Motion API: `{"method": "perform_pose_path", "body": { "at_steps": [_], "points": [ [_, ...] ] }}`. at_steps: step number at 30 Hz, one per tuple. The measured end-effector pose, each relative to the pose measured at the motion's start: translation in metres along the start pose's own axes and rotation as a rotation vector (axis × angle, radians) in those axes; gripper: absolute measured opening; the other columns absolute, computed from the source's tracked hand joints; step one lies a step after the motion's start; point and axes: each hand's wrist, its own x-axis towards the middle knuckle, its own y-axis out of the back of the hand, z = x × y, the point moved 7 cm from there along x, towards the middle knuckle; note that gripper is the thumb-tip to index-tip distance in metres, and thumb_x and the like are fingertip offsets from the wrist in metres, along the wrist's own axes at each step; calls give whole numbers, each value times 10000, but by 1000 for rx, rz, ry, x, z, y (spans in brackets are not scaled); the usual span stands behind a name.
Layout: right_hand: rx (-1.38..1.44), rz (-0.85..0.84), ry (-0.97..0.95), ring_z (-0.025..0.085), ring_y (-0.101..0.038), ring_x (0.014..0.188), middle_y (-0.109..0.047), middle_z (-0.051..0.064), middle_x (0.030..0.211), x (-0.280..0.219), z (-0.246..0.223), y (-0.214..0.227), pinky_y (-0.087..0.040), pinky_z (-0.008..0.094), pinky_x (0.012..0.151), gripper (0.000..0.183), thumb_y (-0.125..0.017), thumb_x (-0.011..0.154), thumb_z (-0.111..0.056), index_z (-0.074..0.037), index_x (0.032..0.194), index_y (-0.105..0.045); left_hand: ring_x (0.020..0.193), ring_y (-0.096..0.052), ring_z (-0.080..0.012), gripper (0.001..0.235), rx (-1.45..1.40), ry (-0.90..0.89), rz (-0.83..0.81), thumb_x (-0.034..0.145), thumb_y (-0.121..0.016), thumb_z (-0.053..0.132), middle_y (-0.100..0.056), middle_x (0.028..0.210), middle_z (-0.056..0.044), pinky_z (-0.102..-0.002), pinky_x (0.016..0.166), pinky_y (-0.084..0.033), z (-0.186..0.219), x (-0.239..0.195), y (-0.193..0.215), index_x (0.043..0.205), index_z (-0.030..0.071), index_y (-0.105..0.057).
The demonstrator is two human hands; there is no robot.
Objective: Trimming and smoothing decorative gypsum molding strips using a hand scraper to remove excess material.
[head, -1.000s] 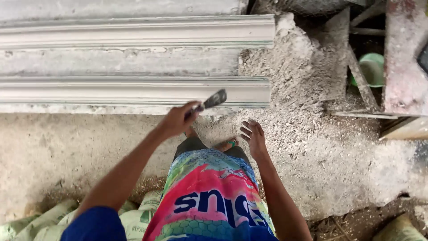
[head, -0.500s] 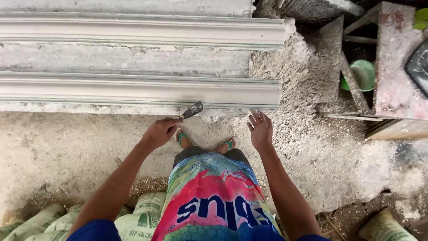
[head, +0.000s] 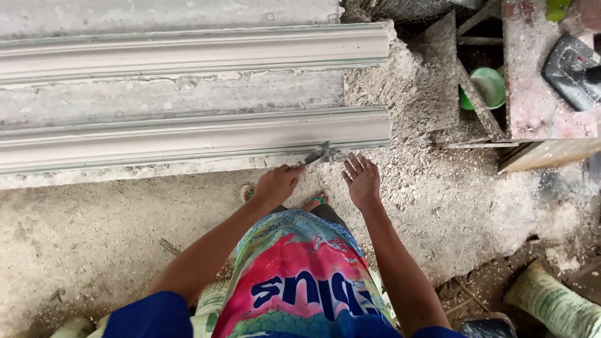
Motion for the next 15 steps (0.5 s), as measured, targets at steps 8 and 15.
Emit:
{"method": "perform_pose_path", "body": {
  "at_steps": [8, 15],
  "points": [
    [48, 11, -6, 333, -379, 1494, -384, 58, 1627, -14, 16, -6, -301, 535, 1210, 578, -491, 997, -463, -201, 1502, -387, 898, -726, -302, 405, -337, 85, -61, 1077, -511, 362, -691, 1146, -127, -446, 702, -626, 33, 24, -26, 1453, 232, -583],
    [187, 24, -47, 318, -519, 1384, -542, 49, 1474, -12, 7, -5, -402, 501, 1166, 479, -524, 973, -441, -175, 1372, -533, 768, -673, -229, 413, -97, 319, -52, 1097, -476, 394, -699, 1009, -112, -372, 693, -597, 106, 26, -12, 1411, 167, -618]
  ]
}}
